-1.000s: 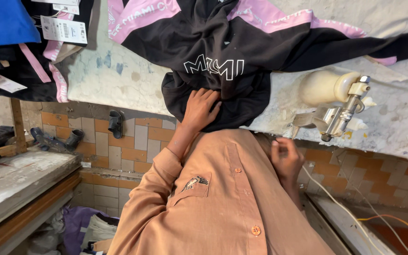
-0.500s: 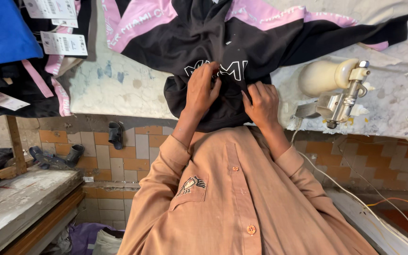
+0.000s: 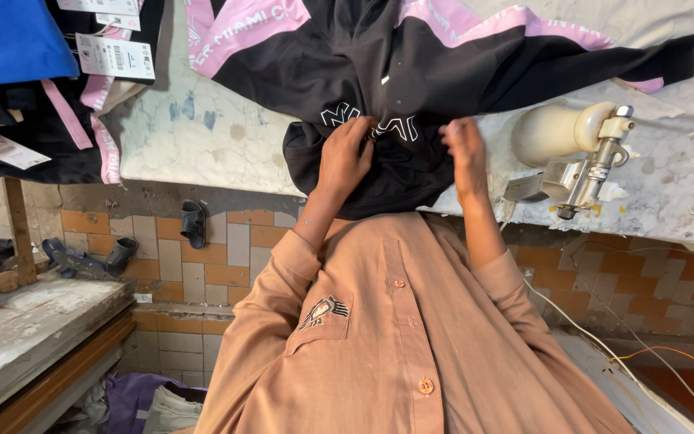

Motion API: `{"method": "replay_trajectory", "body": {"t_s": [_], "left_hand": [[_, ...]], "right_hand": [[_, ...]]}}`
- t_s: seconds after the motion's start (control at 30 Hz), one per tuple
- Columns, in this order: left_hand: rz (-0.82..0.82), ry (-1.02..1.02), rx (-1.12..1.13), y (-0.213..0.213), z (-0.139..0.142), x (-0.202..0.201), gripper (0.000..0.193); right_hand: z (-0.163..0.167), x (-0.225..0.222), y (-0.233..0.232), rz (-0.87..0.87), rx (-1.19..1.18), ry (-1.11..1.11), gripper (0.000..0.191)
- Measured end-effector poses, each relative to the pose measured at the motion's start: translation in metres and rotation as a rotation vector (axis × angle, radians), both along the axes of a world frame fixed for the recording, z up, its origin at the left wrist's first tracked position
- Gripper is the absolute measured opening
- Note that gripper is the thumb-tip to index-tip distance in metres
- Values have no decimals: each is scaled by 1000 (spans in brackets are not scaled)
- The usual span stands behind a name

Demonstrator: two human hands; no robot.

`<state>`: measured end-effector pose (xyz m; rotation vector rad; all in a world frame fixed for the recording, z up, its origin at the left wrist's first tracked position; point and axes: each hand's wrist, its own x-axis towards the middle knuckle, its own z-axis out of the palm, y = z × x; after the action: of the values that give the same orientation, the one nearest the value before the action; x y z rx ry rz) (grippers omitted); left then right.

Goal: The person smooths and folds shirts on a work table, turns a black shirt over, and runs a small handheld device over it to remove loose threads, then refolds the shirt and places it with the other garments on the table.

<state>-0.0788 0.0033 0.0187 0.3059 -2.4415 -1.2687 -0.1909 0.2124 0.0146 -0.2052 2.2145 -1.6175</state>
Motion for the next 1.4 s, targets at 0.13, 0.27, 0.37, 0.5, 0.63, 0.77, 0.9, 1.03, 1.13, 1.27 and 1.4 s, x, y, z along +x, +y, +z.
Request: {"method": "replay_trajectory", "body": {"t_s": [0.13,0.27,0.37,0.5,0.63,0.77,0.9,1.03,1.13,1.27,1.4], "left_hand": [[-33,-38,51,-8,0,-1,30],[110,-50,406,-23,1,-18,22],[323,-120,382,-30,3,-44,15],[391,-338,195,-24,3,-82,22],[331,-235,288,-9,-8,-93,33],[393,-57,166,4,-19,-76,25],[423,-103,171,10,-18,-61,18],[476,37,118,8,-14,-49,25],[465,-36,95,5,-16,-40,31],[419,-52,113,3,-22,-39,32],[418,-81,132,2,-15,-41,32]], "right_hand": [[-26,-32,-26,-379,-221,-467,56],[-46,-41,-31,-361,-448,-367,39],[-54,-30,-16,-435,-352,-304,39],[-62,-6,-1,-307,-270,-183,55],[-62,7,-7,-242,-277,-107,57],[-52,14,-17,70,-247,76,34],[-38,17,-20,118,51,300,28],[-28,20,-16,179,332,385,26],[-22,24,-17,145,418,390,27],[-9,28,-19,126,363,393,31],[15,25,-17,68,305,576,36]]}}
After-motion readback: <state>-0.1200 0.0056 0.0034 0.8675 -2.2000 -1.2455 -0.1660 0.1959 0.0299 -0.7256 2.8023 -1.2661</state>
